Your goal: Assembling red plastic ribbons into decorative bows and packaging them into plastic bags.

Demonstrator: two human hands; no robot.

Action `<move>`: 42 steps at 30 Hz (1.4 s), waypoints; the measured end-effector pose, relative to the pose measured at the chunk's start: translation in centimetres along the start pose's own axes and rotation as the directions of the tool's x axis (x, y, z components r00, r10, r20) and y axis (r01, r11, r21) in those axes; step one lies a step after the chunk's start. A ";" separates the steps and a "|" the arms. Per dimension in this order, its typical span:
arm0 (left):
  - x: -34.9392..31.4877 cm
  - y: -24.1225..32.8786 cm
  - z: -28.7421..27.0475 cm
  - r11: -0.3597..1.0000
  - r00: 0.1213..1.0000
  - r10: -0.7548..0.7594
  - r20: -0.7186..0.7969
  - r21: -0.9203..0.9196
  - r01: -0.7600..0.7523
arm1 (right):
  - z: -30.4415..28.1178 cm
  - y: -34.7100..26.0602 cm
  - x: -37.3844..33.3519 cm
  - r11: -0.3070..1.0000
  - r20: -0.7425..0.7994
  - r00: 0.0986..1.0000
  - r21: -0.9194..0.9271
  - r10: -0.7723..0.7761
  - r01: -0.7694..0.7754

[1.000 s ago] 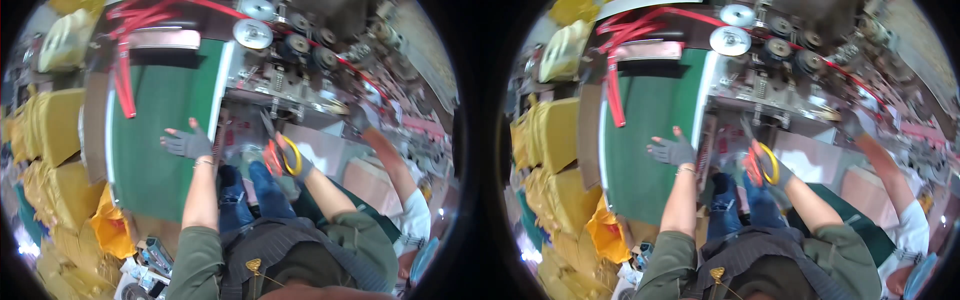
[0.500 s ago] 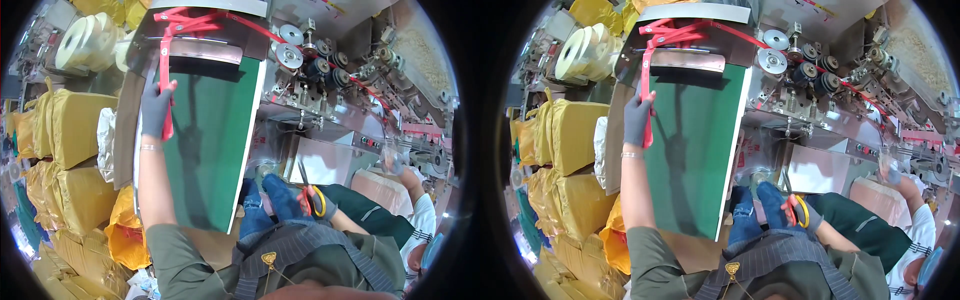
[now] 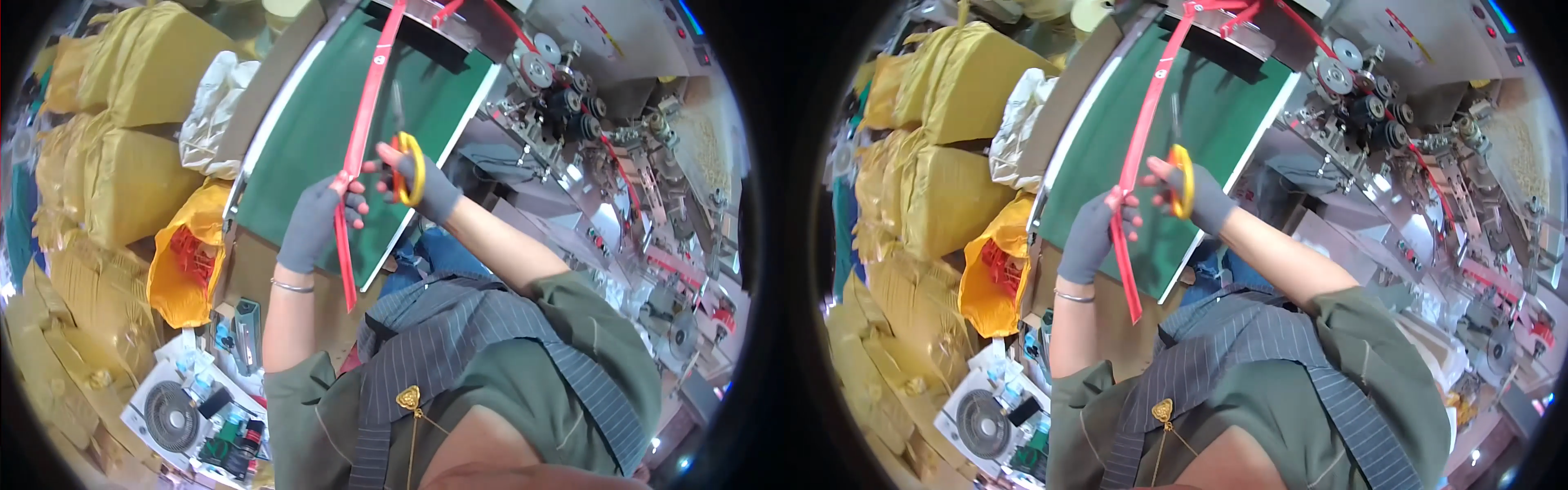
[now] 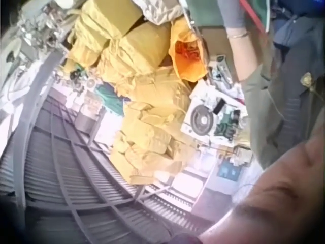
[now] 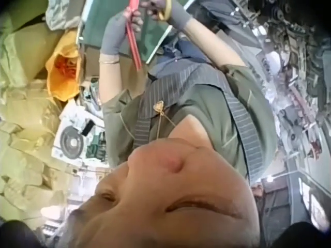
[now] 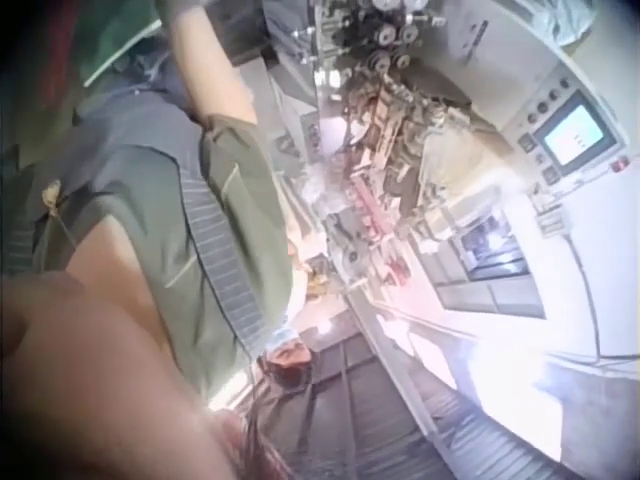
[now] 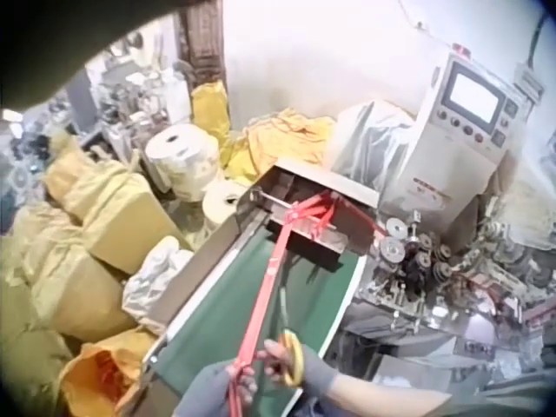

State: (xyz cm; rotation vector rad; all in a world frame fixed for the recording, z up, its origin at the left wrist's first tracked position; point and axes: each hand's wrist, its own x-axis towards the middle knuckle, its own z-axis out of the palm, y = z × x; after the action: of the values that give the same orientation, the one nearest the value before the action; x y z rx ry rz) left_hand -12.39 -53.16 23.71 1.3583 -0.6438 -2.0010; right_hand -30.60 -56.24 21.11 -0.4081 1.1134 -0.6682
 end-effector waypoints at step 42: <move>-3.4 1.5 2.0 0.932 0.979 0.190 -0.067 0.326 -0.158 | -5.4 1.5 -2.6 0.758 0.515 0.850 -0.597 0.112 0.261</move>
State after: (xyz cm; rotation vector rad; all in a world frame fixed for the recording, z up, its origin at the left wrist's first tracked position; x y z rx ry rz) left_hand -13.00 -51.56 27.59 1.5156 -1.0409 -1.7285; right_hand -35.87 -53.22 19.85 -1.1817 0.7632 -0.1763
